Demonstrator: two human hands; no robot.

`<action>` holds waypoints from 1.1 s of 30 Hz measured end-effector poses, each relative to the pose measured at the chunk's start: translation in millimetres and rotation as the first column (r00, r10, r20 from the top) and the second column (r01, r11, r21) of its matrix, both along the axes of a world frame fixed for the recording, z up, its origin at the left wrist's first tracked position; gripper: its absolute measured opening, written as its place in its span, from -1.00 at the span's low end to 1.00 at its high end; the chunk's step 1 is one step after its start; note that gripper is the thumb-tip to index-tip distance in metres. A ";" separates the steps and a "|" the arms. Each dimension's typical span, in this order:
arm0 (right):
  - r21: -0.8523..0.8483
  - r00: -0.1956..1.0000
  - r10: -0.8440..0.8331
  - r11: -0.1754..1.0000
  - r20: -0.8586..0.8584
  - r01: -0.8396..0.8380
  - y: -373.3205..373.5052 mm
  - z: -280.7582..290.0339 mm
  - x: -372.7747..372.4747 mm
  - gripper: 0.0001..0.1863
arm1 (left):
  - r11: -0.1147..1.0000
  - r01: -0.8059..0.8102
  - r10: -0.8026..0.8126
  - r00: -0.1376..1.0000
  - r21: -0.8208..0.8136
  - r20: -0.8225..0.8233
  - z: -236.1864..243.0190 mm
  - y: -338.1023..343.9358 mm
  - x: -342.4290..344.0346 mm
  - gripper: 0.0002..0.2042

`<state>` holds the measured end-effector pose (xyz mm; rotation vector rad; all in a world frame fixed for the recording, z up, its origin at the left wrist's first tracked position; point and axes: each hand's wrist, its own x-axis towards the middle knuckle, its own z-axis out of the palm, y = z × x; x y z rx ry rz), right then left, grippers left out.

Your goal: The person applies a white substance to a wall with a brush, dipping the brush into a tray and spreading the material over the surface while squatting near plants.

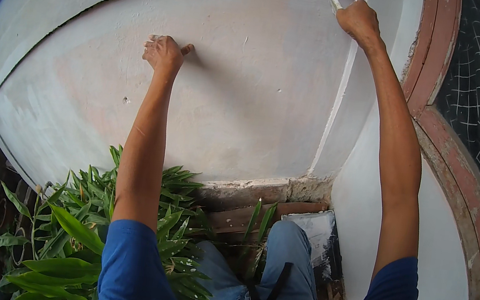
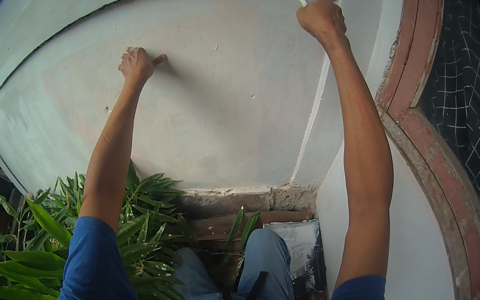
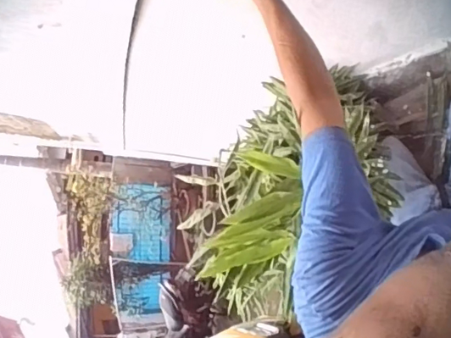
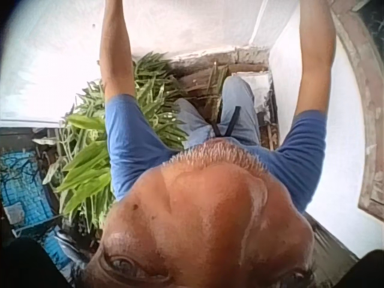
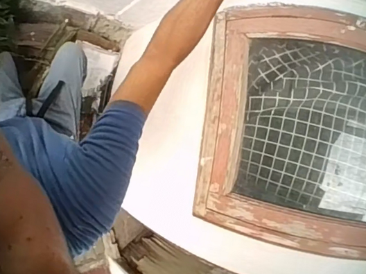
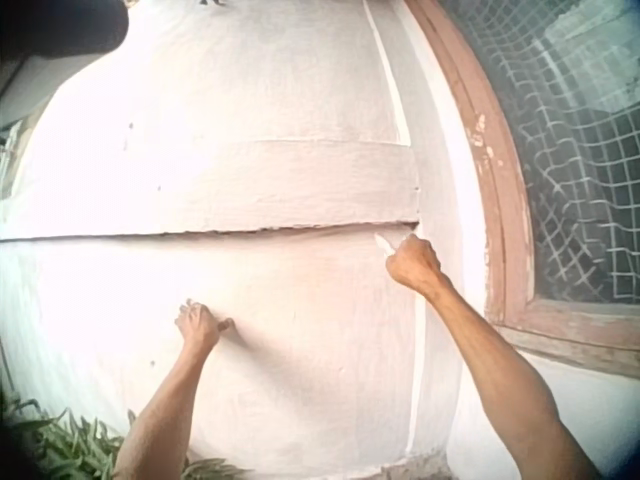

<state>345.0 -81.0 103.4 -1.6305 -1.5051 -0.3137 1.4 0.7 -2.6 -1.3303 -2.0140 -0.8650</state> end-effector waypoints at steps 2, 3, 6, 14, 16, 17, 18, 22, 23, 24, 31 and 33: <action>-0.013 1.000 0.003 1.000 0.013 -0.003 1.6 -4.6 -12.6 -0.74 | 1.000 0.000 0.000 1.000 -0.011 0.004 -1.1 0.5 -0.3 -0.27; 0.031 0.997 0.040 0.999 0.058 -0.042 0.8 -15.0 -27.9 -0.76 | 1.000 0.004 -0.004 1.000 -0.014 0.010 -1.8 -1.3 -1.3 -0.27; 0.125 0.966 0.118 0.981 0.231 -0.149 -4.6 -44.1 -58.4 -0.83 | 1.000 0.006 -0.006 1.000 -0.015 0.010 -0.5 -3.7 0.4 -0.26; -0.226 0.849 0.308 0.947 0.429 -0.229 -20.8 -116.7 -74.5 -0.86 | 1.000 -0.020 0.020 1.000 -0.008 0.016 -2.8 0.5 -5.6 -0.23; -0.261 0.885 0.271 0.949 0.379 -0.179 -30.8 -73.2 -74.2 -0.83 | 1.000 0.014 -0.013 0.998 -0.027 0.062 -1.9 3.7 -5.8 -0.17; -0.198 0.900 0.231 0.966 0.371 -0.166 -29.9 -56.6 -73.1 -0.83 | 1.000 0.015 -0.013 0.998 -0.026 0.065 0.4 1.3 -4.0 -0.17; -0.097 0.906 0.194 0.981 0.377 -0.169 -29.2 -41.9 -71.5 -0.82 | 0.997 0.041 -0.035 0.995 -0.059 0.097 3.4 -2.5 -1.4 -0.15; 0.196 0.917 0.096 0.963 0.387 -0.184 -12.5 -13.4 -73.8 -0.83 | 0.996 0.063 -0.055 0.991 -0.064 0.118 4.6 -2.0 3.6 -0.11; 0.208 0.909 0.080 0.962 0.409 -0.179 -6.8 -17.2 -74.5 -0.82 | 0.996 0.066 -0.058 0.991 -0.065 0.124 6.0 -0.9 4.4 -0.11; 0.201 0.906 0.088 0.962 0.415 -0.185 1.1 -31.9 -78.1 -0.82 | 0.995 0.075 -0.065 0.989 -0.070 0.133 6.4 -1.4 2.3 -0.11; 0.138 0.886 0.150 0.963 0.438 -0.231 -11.6 -70.6 -84.0 -0.83 | 0.994 0.059 -0.049 0.993 -0.090 0.106 -0.7 -1.2 -4.2 -0.11; 0.237 0.904 0.104 0.947 0.416 -0.218 -4.5 -49.9 -80.9 -0.83 | 0.991 0.092 -0.080 0.990 -0.102 0.112 3.3 -4.1 0.4 -0.10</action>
